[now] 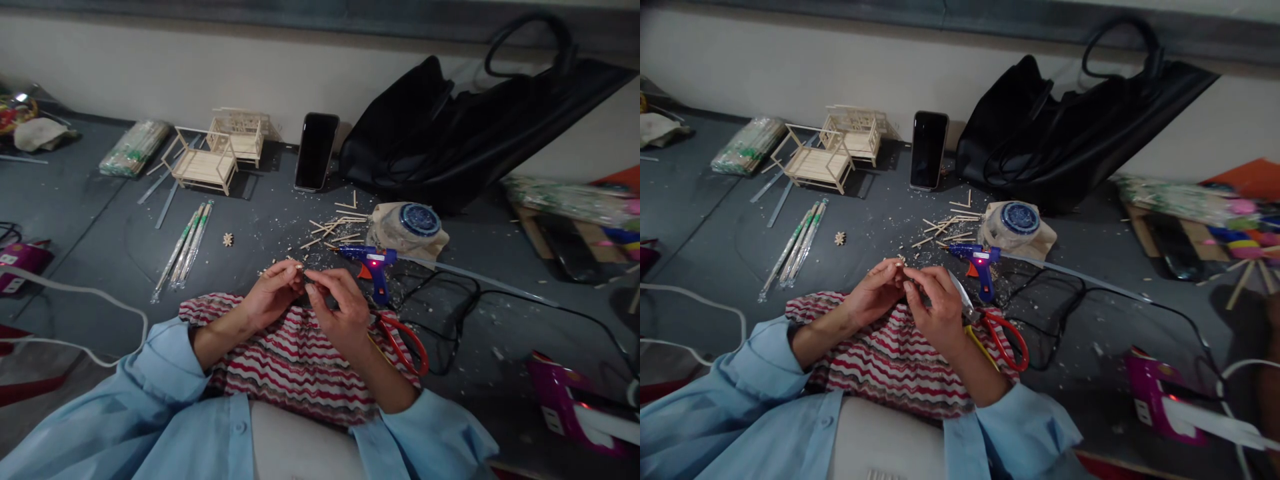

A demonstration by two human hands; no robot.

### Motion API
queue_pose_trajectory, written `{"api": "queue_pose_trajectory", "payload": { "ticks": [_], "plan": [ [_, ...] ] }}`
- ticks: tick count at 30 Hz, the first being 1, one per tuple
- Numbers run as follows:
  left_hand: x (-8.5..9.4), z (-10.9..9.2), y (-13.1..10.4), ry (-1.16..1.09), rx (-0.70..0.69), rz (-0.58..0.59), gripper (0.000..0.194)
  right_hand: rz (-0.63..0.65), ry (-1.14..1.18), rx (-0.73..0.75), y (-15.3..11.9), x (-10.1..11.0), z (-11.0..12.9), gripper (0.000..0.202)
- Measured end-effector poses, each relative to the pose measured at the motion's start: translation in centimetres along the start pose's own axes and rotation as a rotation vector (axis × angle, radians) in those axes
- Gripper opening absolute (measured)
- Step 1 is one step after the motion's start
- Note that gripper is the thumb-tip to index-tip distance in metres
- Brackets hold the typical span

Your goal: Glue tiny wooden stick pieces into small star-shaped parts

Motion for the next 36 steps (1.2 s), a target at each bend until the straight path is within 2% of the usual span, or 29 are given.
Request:
{"api": "queue_pose_trajectory", "payload": {
  "ticks": [8, 30, 36],
  "plan": [
    [-0.32, -0.15, -0.19, 0.021, 0.008, 0.052, 0.028, -0.019, -0.006, 0.043, -0.05, 0.02, 0.0, 0.024],
    [-0.21, -0.01, -0.19, 0.033, 0.037, 0.026, 0.032, -0.007, -0.009, 0.044, -0.18, 0.08, -0.01, 0.027],
    [-0.25, -0.09, -0.17, 0.043, 0.018, 0.037, 0.03, -0.067, -0.063, 0.061, 0.03, 0.38, 0.13, 0.023]
  ]
}}
Point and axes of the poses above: each hand's wrist, its own y-axis towards the middle knuckle, its own x-axis out of the back of the hand, z = x × y, the point moved 1 cm from there along y, towards the middle knuckle, and after that the axes turned 15 degrees about y, right-handed, at the moved point
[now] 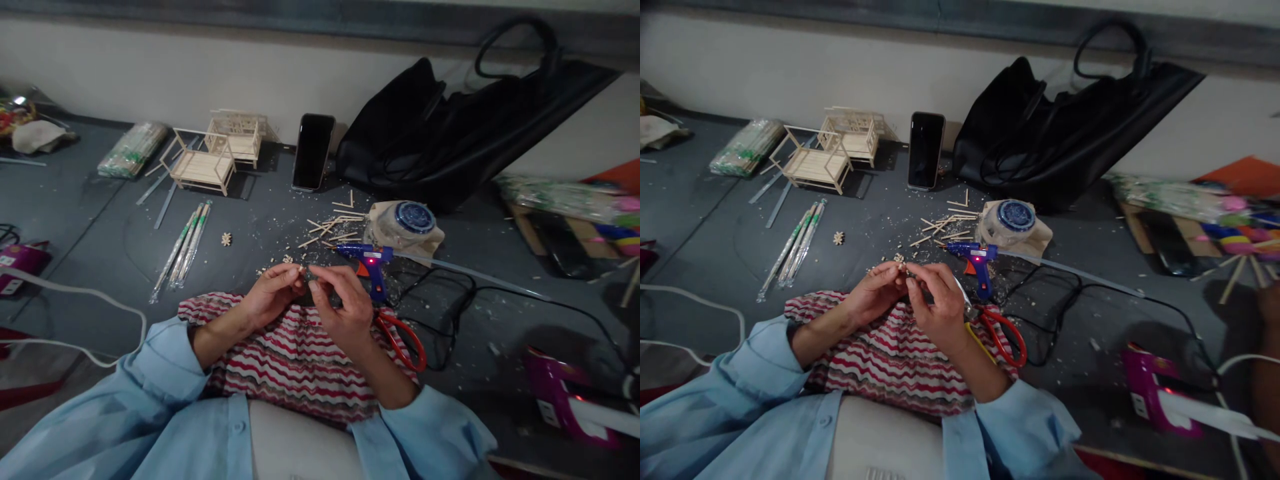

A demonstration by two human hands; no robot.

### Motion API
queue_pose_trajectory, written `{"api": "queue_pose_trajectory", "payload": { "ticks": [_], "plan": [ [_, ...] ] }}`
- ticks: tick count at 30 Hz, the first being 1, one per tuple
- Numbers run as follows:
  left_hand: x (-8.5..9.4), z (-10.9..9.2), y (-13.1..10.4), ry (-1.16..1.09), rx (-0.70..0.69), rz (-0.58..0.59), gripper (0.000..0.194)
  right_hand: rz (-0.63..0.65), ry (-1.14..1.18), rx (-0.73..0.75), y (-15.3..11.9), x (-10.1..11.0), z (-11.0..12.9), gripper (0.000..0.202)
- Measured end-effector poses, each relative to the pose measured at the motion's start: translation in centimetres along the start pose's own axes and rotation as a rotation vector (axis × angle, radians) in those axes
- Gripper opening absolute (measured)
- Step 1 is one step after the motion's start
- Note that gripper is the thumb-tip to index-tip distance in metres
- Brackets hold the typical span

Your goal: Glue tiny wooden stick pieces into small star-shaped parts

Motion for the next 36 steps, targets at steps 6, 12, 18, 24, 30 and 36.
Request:
{"api": "queue_pose_trajectory", "payload": {
  "ticks": [6, 12, 18, 24, 30, 36],
  "plan": [
    [0.6, -1.0, 0.6, -0.032, -0.123, -0.012, 0.027, -0.186, -0.364, -0.099, 1.1, 2.9, 0.1, 0.023],
    [0.9, -1.8, 0.9, -0.08, -0.183, -0.033, 0.026, -0.135, -0.831, -0.414, 1.0, 5.7, -1.1, 0.037],
    [0.9, -1.6, 0.8, -0.086, -0.168, -0.02, 0.024, -0.088, -0.638, -0.607, 0.7, 5.8, -4.7, 0.032],
    [0.9, -1.7, 0.8, -0.066, -0.152, -0.05, 0.021, -0.027, -0.477, -0.64, 0.7, 5.8, -6.7, 0.035],
    [0.9, -1.8, 0.7, -0.063, -0.172, -0.033, 0.021, -0.137, 0.079, -0.76, 1.6, 5.7, -5.1, 0.028],
    [0.9, -1.8, 0.8, -0.07, -0.165, -0.046, 0.025, -0.063, 0.519, -0.879, 1.6, 5.2, -2.9, 0.034]
  ]
}}
Point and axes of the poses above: each hand's wrist, its own y-axis towards the middle knuckle, its own x-axis out of the back of the hand, z = x × y, the point moved 1 cm from there along y, towards the middle knuckle, and after that the axes turned 15 degrees about y, right-handed, at the moved point
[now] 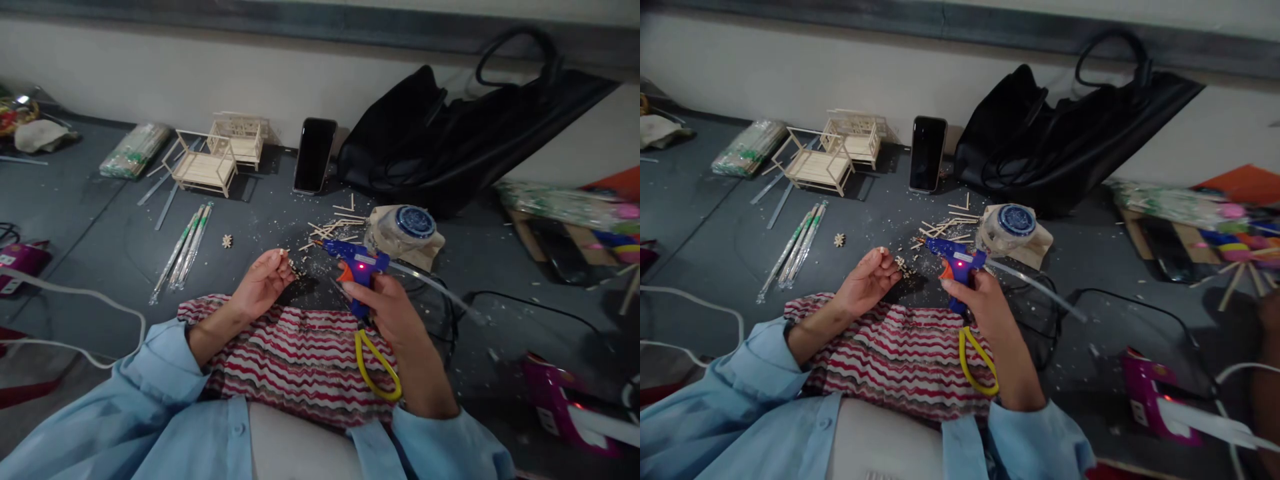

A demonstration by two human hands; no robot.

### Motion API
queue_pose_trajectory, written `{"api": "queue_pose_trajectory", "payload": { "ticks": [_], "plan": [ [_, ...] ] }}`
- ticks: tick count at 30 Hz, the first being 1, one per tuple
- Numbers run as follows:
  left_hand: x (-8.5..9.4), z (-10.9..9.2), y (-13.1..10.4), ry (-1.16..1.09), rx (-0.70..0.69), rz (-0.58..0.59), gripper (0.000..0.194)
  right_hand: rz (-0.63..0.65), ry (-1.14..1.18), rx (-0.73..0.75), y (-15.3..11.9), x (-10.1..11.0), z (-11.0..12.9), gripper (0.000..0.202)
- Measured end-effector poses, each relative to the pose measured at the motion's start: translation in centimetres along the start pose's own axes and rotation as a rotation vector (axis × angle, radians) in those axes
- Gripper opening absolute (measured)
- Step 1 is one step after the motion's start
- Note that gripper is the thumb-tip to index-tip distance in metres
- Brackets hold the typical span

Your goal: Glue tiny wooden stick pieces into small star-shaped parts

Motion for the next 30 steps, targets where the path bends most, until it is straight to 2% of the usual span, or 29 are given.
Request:
{"api": "queue_pose_trajectory", "payload": {
  "ticks": [3, 5, 8, 11, 14, 16, 18, 20, 26, 30],
  "plan": [
    [0.1, -0.1, 0.0, 0.001, -0.009, -0.015, 0.024, -0.024, -0.108, 0.095, 0.0, 0.4, 0.0, 0.027],
    [0.1, -0.1, 0.1, 0.002, -0.015, -0.015, 0.024, -0.023, -0.093, 0.108, -0.1, 0.8, -0.2, 0.023],
    [0.1, -0.1, 0.1, 0.005, -0.015, -0.007, 0.024, -0.043, -0.015, 0.058, -0.3, 0.8, -0.5, 0.019],
    [0.0, -0.1, 0.0, 0.006, -0.01, -0.011, 0.023, -0.041, 0.11, 0.057, -0.6, 0.1, -0.6, 0.025],
    [0.0, -0.1, 0.0, 0.005, -0.01, -0.014, 0.023, 0.068, 0.23, 0.026, -0.5, -0.6, -0.4, 0.033],
    [0.0, -0.2, 0.0, 0.01, -0.012, -0.014, 0.023, 0.12, 0.183, -0.021, -0.3, -0.7, -0.3, 0.03],
    [0.0, -0.2, 0.0, 0.009, -0.02, -0.018, 0.023, 0.078, 0.108, -0.002, -0.2, -0.4, 0.0, 0.025],
    [0.1, -0.2, 0.0, 0.006, -0.028, -0.019, 0.023, 0.044, 0.131, 0.013, -0.3, -0.2, 0.4, 0.022],
    [-0.1, -0.2, -0.1, 0.022, -0.019, -0.021, 0.02, 0.171, 0.257, -0.213, -0.8, -0.9, 0.5, 0.017],
    [-0.1, -0.2, -0.1, 0.015, -0.018, -0.026, 0.021, 0.172, 0.3, -0.153, -1.0, -1.8, -0.4, 0.028]
  ]
}}
Point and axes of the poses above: each hand's wrist, its own y-axis towards the middle knuckle, its own x-axis out of the back of the hand, z = x × y, the point moved 1 cm from there along y, towards the middle knuckle, and after that the axes turned 15 degrees about y, right-handed, at the moved point
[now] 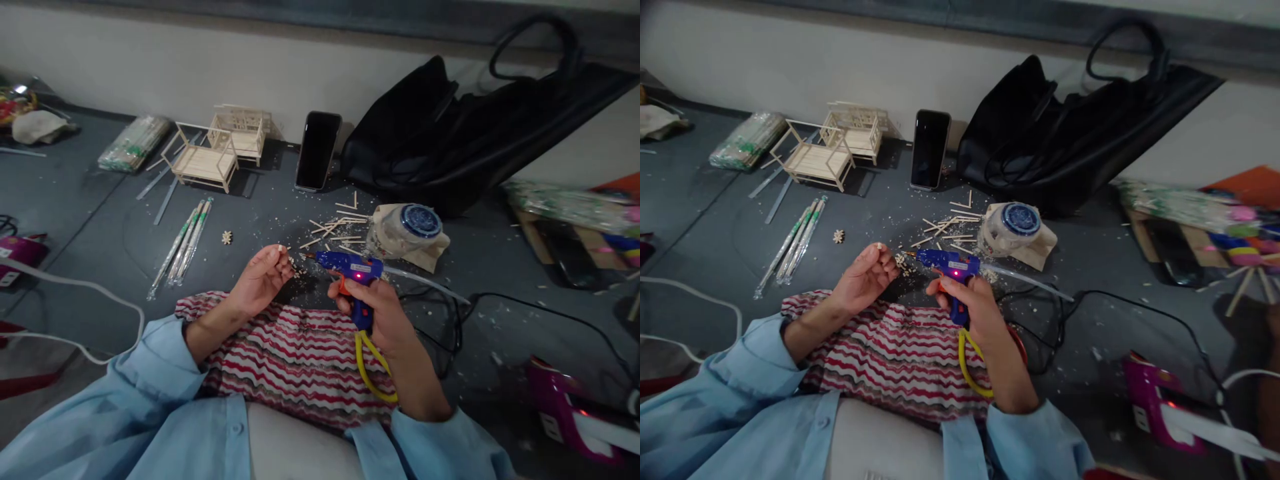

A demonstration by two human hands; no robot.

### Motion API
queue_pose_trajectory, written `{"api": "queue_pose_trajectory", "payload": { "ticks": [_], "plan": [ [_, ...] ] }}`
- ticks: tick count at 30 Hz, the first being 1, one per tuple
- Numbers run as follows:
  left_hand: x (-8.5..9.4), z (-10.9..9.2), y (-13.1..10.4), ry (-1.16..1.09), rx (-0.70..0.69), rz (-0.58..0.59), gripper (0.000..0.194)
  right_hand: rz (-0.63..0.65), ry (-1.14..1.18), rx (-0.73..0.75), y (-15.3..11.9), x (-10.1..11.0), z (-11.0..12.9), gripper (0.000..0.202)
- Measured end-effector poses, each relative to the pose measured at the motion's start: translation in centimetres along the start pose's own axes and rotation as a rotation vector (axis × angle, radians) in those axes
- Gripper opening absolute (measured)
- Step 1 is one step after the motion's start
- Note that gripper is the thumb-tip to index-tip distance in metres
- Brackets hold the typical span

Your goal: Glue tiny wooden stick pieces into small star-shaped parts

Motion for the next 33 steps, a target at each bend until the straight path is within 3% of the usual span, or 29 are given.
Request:
{"api": "queue_pose_trajectory", "payload": {
  "ticks": [7, 12, 18, 33],
  "plan": [
    [0.1, 0.3, 0.1, -0.033, 0.019, -0.012, 0.024, -0.006, -0.299, 0.27, -1.0, -0.5, -1.1, 0.044],
    [-0.1, 0.3, 0.1, -0.018, 0.029, -0.001, 0.025, 0.03, -0.443, 0.412, -1.3, -0.6, -1.2, 0.042],
    [-0.2, 0.4, -0.1, -0.006, 0.054, 0.01, 0.028, 0.094, -0.492, 0.478, -1.4, -0.8, -1.0, 0.039],
    [-0.3, 0.8, -0.2, 0.007, 0.065, 0.015, 0.031, 0.024, -0.569, 0.46, -1.4, 0.0, -2.0, 0.029]
  ]
}}
Point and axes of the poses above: each hand's wrist, its own y-axis towards the middle knuckle, its own x-axis out of the back of the hand, z = x × y, the point moved 1 cm from there along y, towards the middle knuckle, and after that the axes turned 15 degrees about y, right-handed, at the moved point
